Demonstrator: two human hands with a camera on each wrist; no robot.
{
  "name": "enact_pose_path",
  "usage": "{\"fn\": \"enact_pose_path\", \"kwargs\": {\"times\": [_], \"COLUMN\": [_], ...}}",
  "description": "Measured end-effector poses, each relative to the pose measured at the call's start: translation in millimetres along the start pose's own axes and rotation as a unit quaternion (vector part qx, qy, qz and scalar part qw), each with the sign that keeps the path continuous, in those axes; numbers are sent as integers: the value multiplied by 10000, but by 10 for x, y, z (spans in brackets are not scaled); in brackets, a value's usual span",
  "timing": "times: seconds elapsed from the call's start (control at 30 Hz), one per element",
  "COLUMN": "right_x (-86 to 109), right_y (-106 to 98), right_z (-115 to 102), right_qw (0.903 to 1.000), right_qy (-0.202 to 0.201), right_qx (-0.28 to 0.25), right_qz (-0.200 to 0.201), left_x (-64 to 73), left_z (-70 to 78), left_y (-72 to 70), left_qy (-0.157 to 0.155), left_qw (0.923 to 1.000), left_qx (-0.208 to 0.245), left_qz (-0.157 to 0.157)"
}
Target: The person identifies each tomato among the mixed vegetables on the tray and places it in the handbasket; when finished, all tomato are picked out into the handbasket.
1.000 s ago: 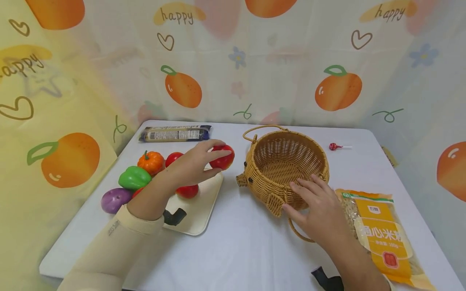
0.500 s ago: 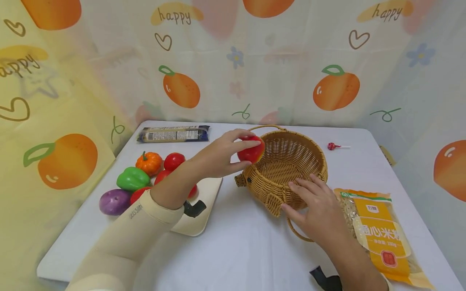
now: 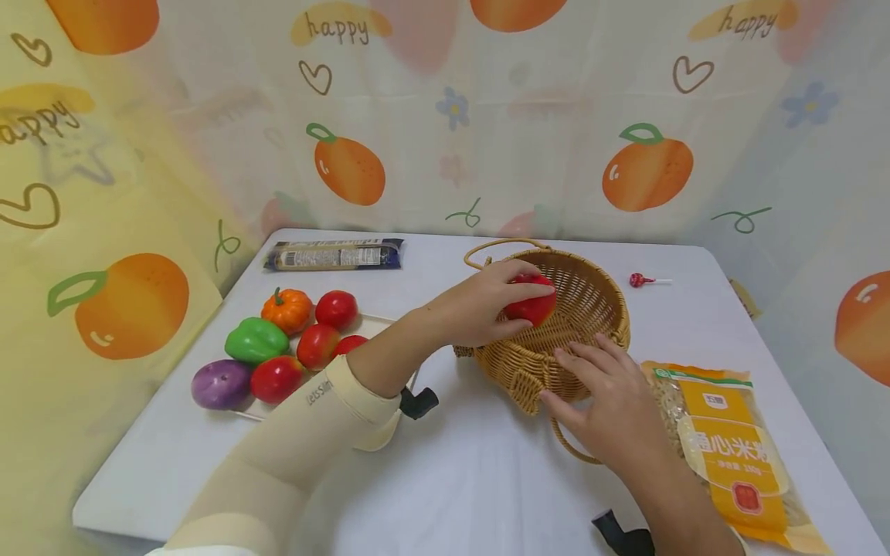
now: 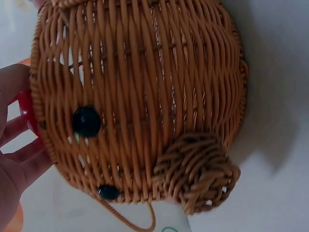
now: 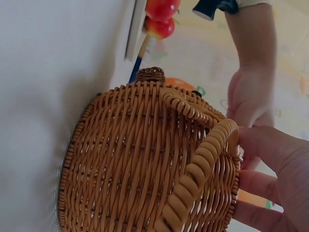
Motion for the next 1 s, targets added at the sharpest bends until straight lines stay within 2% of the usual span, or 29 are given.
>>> {"fn": "enact_pose_path", "kwargs": {"times": [0.17,0.3,0.47,0.6,0.73,0.9,1.0], "right_x": [13,9,2,-2,-11,-36,-45], "right_y": [-8,-2,8,10,9,-8,-26], "right_z": [24,18,13,17,21,35,41], "right_qw": [10000,10000,10000,10000,10000,9998,9997], "right_qy": [52,65,63,28,-18,-87,-74], "right_qx": [35,16,6,12,69,173,186], "right_qz": [-7,6,40,56,34,-32,-101], "left_x": [-136,-178,-180,-172,-124,35,169], "left_z": [48,54,43,35,33,36,-3], "left_y": [94,133,159,165,144,14,-87], "left_qy": [-119,-468,-868,-870,-683,-635,-679], "left_qw": [9988,9944,9877,9886,9924,9951,9954], "left_qx": [-67,-8,234,115,-264,-474,-505], "left_qz": [-463,-946,-1276,-1225,-990,-590,-452]}}
Point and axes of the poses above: each hand's wrist, its own x-axis away from the middle knuckle, its own y-axis out of the palm, z = x × y, the point moved 3 cm from there along -x, towards the middle knuckle, and after that the axes turned 5 degrees about -z, right-handed, at the moved point
